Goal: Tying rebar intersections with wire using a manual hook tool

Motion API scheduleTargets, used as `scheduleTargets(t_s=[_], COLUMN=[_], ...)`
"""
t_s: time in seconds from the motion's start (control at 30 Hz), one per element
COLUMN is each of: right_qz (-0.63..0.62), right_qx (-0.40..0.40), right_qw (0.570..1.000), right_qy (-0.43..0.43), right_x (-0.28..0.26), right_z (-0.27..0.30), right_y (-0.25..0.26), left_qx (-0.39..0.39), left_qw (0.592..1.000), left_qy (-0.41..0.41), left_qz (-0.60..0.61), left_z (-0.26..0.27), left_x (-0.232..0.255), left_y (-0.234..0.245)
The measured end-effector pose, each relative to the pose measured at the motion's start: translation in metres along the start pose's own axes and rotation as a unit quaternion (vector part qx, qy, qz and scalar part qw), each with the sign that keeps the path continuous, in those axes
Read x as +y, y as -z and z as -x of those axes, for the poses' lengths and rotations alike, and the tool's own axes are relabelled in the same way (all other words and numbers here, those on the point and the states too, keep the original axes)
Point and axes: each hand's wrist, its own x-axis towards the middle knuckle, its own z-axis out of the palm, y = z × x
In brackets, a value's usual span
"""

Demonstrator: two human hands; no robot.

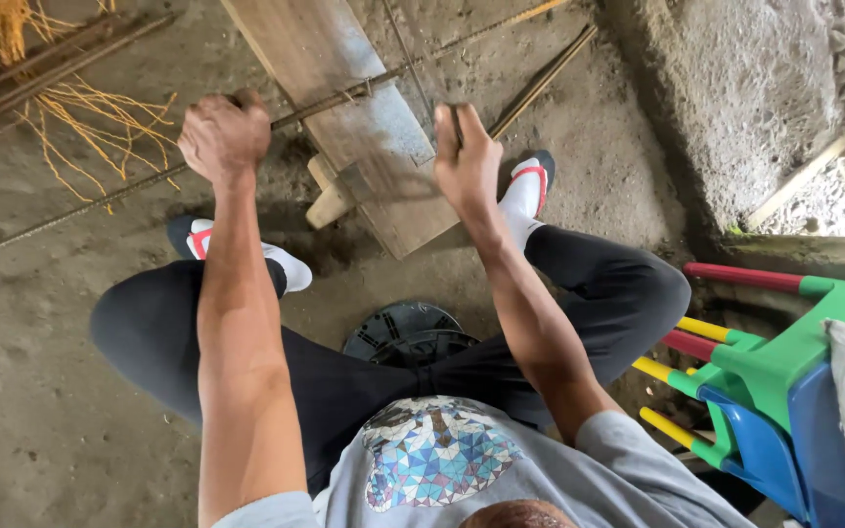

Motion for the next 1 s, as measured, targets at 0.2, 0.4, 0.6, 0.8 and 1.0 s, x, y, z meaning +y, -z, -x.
scheduleTargets(t_s=[0.2, 0.4, 0.6, 0.8, 1.0], right_qz=[0.067, 0.035, 0.023, 0.051, 0.023], right_qx=[-0.035, -0.015, -0.05, -0.003, -0.025], right_qw=[0.996, 0.999, 0.994, 0.998, 0.998], right_qy=[-0.041, -0.03, -0.092, -0.022, -0.059], right_x=[-0.011, -0.005, -0.019, -0.01, -0.005], right_z=[0.049, 0.092, 0.001, 0.03, 0.096], right_y=[0.038, 0.063, 0.013, 0.033, 0.067], left_qx=[-0.019, -0.003, 0.034, 0.015, 0.012], left_qw=[0.999, 1.0, 0.999, 1.0, 1.0], left_qy=[0.045, 0.007, -0.018, 0.013, 0.0], left_qz=[0.0, 0.018, 0.003, -0.02, 0.013], left_z=[0.0, 0.001, 0.001, 0.0, 0.002], left_x=[0.004, 0.002, -0.002, 0.001, 0.001], left_y=[0.001, 0.0, -0.004, -0.008, -0.001])
